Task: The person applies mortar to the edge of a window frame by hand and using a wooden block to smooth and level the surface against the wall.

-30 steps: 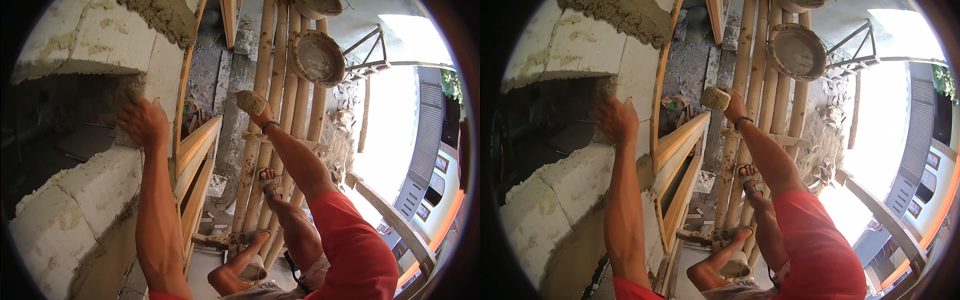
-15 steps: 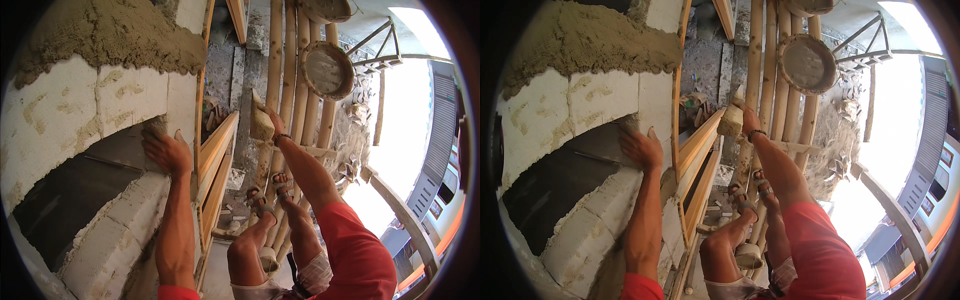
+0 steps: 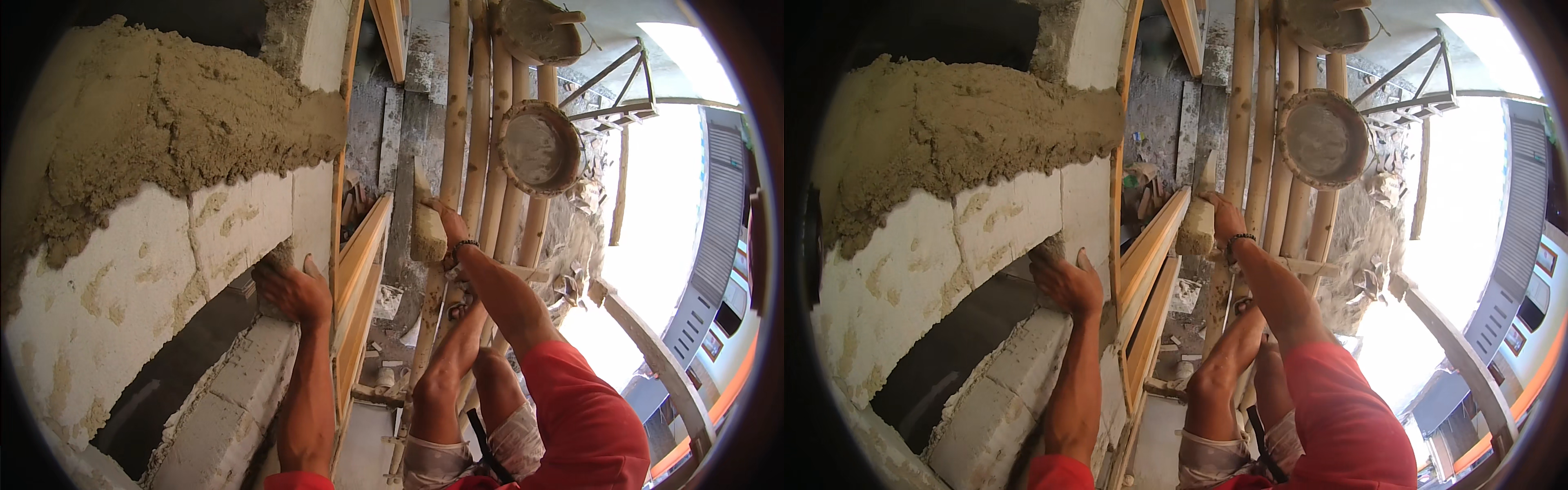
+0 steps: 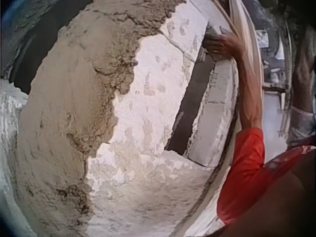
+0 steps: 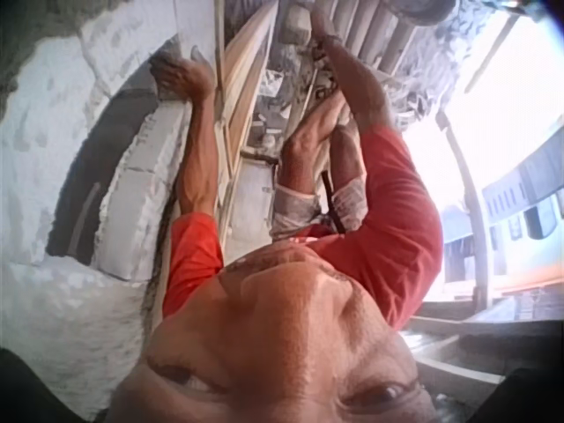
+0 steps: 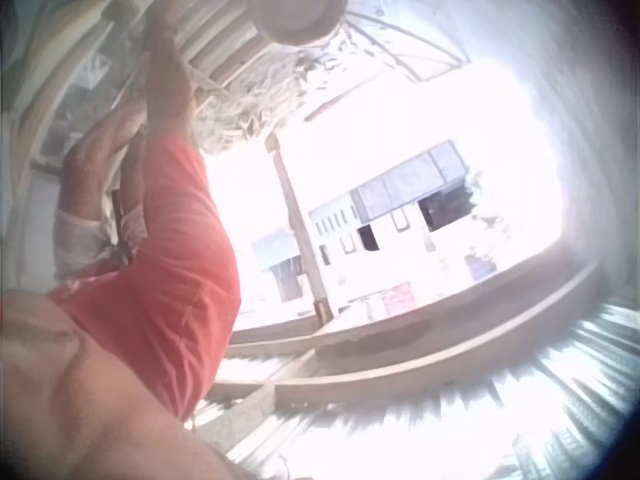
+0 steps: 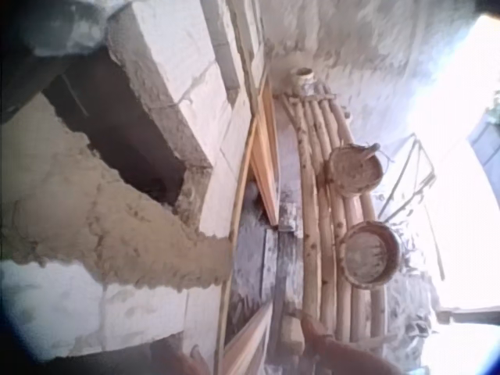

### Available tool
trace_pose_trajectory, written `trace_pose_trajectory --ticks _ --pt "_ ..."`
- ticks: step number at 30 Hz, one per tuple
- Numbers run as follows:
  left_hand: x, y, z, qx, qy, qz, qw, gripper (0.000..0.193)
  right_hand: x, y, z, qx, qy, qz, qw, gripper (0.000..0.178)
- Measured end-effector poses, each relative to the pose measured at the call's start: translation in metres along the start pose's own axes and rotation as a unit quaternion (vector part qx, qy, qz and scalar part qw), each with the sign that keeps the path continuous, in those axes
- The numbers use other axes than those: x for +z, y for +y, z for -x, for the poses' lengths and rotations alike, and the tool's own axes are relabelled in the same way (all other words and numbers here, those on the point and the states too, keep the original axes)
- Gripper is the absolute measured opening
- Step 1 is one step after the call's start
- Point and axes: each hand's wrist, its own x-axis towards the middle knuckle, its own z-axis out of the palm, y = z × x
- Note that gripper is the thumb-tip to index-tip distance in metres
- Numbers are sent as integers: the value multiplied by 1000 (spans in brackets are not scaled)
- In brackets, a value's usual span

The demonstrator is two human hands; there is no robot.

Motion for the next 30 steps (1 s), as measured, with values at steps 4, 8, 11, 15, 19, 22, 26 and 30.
trace_pose_trajectory --ticks 4,8,11,15,19,22,26,30 --pt "8 -3 1 -6 -1 -7 1000 91 1 2 -17 -23 3 -11 1000 51" --pt "14 -9 7 -24 -18 -1 1000 89 -2 -7 -24 -35 -1 10 999 44" --pt "13 -5 5 -22 -19 -1 1000 83 -2 2 -31 -52 7 31 998 41" --pt "13 -4 4 -27 -22 -28 999 81 -4 8 -44 -15 -39 67 997 43" --pt "17 -9 8 -34 -30 -35 998 83 -13 -10 -49 -17 -56 60 996 46" --pt "13 -8 8 -56 -78 -26 995 85 -21 -13 -52 -1 -73 75 995 45" --pt "11 -1 4 -48 -52 -53 996 80 -29 -8 -67 -5 -74 86 994 46" --pt "17 -6 8 -53 -48 -56 996 82 -32 -11 -77 -38 -70 74 994 47"
